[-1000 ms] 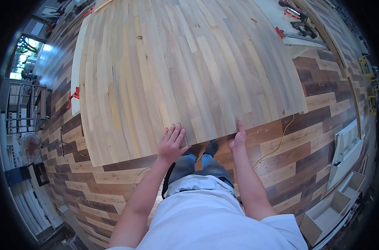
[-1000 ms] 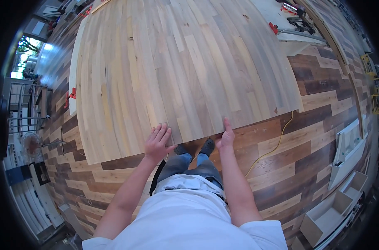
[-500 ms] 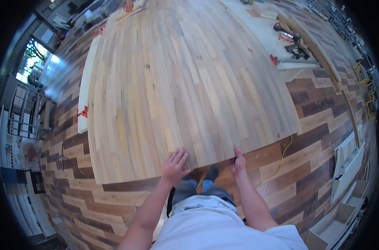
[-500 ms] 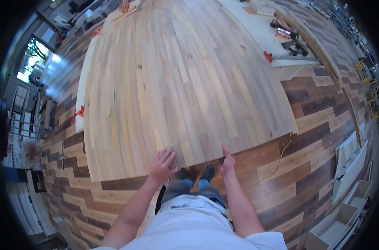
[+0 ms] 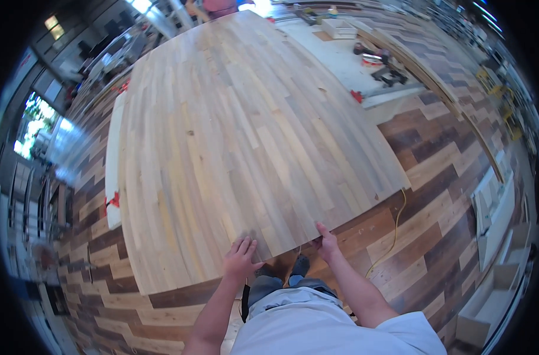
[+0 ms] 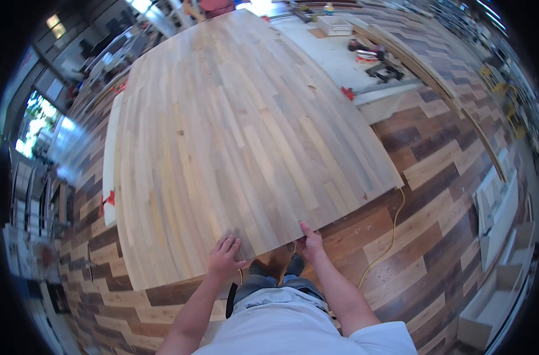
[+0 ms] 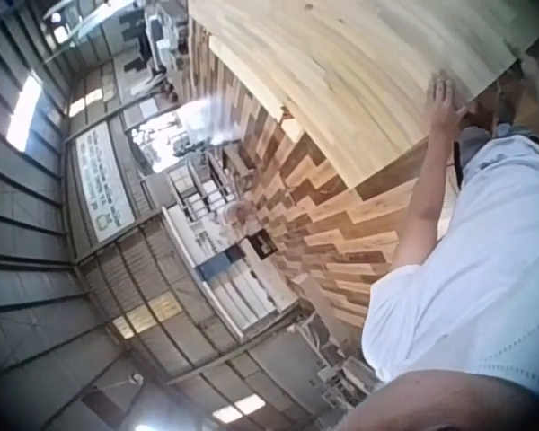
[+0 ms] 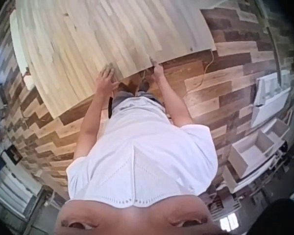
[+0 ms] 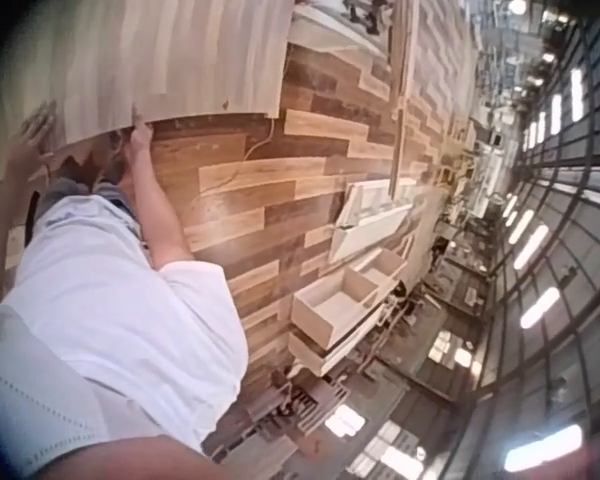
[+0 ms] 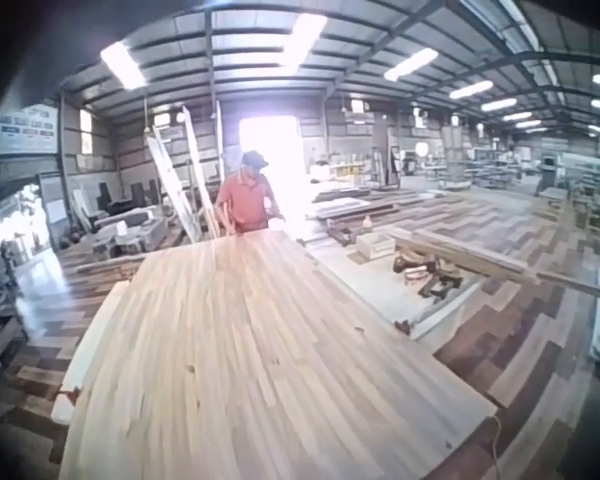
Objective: Arranging wooden planks on a workbench to prepare a large panel and then wiping the surface.
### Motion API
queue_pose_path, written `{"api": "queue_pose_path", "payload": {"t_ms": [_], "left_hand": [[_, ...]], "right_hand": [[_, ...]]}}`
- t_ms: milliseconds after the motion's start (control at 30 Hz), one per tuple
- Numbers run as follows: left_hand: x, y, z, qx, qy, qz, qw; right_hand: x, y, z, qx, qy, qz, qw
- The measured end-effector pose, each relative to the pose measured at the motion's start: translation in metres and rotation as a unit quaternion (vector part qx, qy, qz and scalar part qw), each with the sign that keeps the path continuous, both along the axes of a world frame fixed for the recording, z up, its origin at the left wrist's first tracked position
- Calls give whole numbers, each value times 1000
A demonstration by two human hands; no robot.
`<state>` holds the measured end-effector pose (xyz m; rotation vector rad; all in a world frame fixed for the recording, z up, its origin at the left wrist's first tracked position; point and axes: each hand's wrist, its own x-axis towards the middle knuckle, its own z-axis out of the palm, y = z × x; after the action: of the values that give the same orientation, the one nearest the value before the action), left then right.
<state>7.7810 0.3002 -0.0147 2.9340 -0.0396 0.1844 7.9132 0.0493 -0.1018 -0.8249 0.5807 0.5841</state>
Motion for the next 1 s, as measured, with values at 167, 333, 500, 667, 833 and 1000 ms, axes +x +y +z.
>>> {"api": "queue_pose_path", "payload": {"t_ms": [167,333,500,667,833,1000], "left_hand": [[6,-8,6,-6,-12,-5,1000],[9,-9,2,10,-22,-1,1000],[8,-18,1,29,-19,-14,999],[3,-17,-11,63,-5,18,998],[15,-37,-11,61,52,50,996],[17,-58,4,33,169,205,964]], "right_hand": [[0,-7,3,-63,13,48,997],[-21,-44,20,-79,23,23,996],[-5,-142,13,-140,26,-140,980],[89,-235,16,-274,-68,-188,941],[200,-308,-15,-452,-216,-208,840],[268,-318,22,-290,-150,103,940]]}}
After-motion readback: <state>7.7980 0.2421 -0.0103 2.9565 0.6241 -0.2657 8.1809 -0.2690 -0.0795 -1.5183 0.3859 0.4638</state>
